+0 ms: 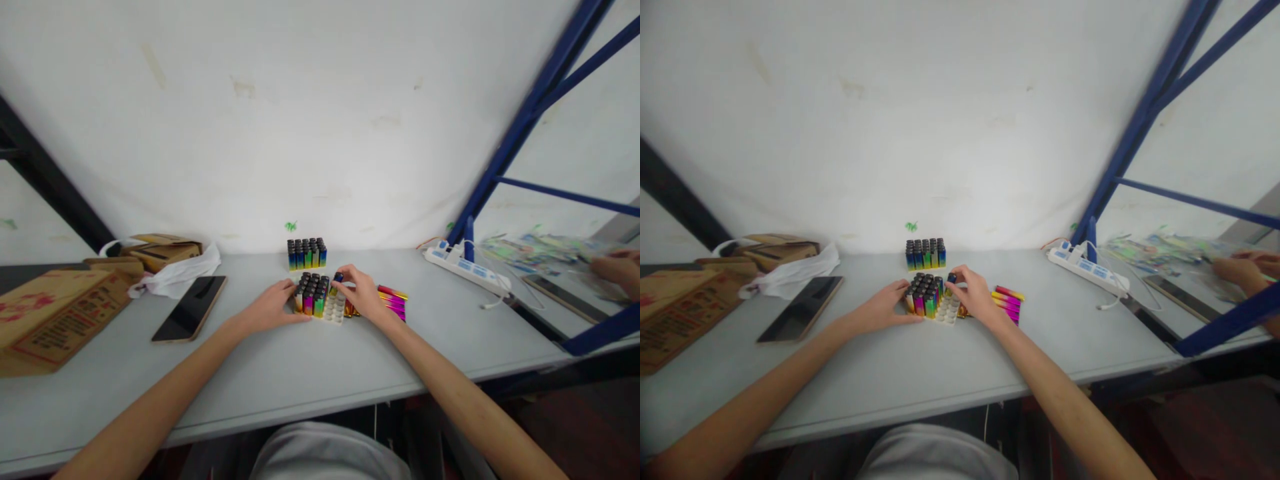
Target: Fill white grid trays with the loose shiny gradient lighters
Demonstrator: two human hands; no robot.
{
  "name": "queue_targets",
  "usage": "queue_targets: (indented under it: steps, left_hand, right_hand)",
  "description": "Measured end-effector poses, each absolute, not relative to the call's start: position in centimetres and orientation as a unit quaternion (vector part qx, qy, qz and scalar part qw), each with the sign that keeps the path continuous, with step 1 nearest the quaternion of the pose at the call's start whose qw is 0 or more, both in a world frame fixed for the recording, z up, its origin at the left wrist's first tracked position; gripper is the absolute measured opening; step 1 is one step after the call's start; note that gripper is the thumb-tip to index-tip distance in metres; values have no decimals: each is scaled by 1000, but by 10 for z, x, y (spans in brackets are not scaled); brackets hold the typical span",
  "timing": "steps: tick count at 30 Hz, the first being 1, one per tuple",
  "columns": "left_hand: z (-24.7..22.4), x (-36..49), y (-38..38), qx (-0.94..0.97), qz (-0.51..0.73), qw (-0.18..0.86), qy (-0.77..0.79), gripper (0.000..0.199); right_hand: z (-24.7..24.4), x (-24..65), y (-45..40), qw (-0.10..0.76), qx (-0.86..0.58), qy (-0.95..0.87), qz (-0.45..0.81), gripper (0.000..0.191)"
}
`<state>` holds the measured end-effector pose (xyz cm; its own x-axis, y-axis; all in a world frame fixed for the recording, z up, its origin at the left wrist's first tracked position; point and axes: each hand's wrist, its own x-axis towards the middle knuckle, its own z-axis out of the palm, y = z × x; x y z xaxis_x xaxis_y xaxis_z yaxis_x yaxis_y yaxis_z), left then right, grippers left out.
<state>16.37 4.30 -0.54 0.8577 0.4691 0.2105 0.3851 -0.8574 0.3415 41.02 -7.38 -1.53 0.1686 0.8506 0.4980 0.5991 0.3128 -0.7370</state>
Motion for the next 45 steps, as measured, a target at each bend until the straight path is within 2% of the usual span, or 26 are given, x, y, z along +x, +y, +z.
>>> queue_targets:
  steps: [6, 11, 19, 22, 25, 27, 32, 34, 40, 45]
  left_hand:
    - [-7, 163, 45, 953, 142, 149, 223, 67]
    - [-9, 164, 46, 950, 150, 159, 224, 69]
    - [-8, 165, 46, 955, 138, 150, 216, 70]
    - [-8, 165, 46, 955, 135, 149, 219, 71]
    - [-6, 164, 45, 954, 134, 148, 222, 70]
    - [-5, 164, 44, 954, 136, 152, 221, 70]
    - [-6, 164, 45, 953, 144, 149, 222, 70]
    - [-8, 164, 45, 951, 154, 154, 219, 70]
    - [-9, 163, 47, 949, 157, 155, 223, 71]
    - [-11, 163, 48, 951, 158, 154, 215, 69]
  right_hand:
    - [-11, 408, -75, 503, -568, -639, 124, 24]
    - [-6, 407, -77, 453, -563, -675, 145, 18]
    - [3, 432, -83, 438, -588, -677, 65, 28]
    - [3, 455, -88, 382, -636, -669, 41, 28]
    - [2, 471, -95, 333, -639, -690, 77, 27]
    - [2, 476, -100, 325, -629, -698, 108, 35]
    - [4, 477, -106, 272, -637, -709, 132, 71]
    - [3, 477, -106, 255, -630, -720, 141, 74]
    - [-2, 479, -104, 335, -598, -706, 180, 67]
    - [0, 471, -99, 463, -546, -643, 272, 35]
